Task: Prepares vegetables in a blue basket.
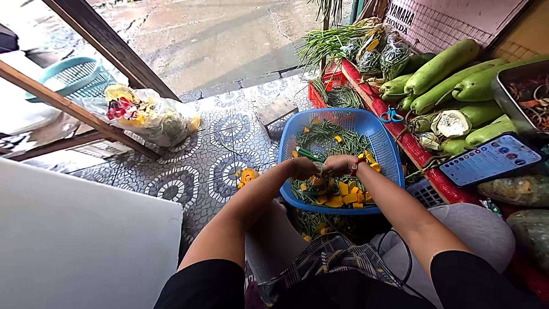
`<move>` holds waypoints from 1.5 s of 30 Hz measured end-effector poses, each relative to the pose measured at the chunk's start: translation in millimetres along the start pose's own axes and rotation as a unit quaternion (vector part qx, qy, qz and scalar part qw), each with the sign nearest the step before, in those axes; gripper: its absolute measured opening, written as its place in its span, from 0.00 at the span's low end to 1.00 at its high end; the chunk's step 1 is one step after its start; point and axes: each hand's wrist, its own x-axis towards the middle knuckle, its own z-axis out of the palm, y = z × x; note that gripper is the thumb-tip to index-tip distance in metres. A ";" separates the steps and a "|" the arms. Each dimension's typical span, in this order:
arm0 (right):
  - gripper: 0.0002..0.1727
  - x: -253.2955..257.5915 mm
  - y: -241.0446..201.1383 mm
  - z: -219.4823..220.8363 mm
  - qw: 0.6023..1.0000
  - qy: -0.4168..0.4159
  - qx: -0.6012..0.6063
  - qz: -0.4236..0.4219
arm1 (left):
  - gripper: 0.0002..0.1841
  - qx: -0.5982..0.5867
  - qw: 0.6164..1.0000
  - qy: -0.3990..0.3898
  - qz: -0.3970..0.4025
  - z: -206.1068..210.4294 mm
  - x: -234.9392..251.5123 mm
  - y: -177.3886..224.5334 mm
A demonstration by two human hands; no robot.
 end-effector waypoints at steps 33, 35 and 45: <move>0.15 -98.9 -53.3 -0.6 0.835 0.294 0.186 -0.426 | 0.15 -0.072 0.890 0.185 0.411 -10.8 -87.4 50.8; 0.16 -113.9 -55.1 0.0 0.811 0.243 0.212 -0.488 | 0.14 -0.049 0.864 0.173 0.470 -10.6 -105.5 51.4; 0.17 -122.2 -71.6 -22.0 0.904 0.270 -0.273 -0.187 | 0.14 0.458 0.820 0.185 0.290 -26.5 -96.2 71.9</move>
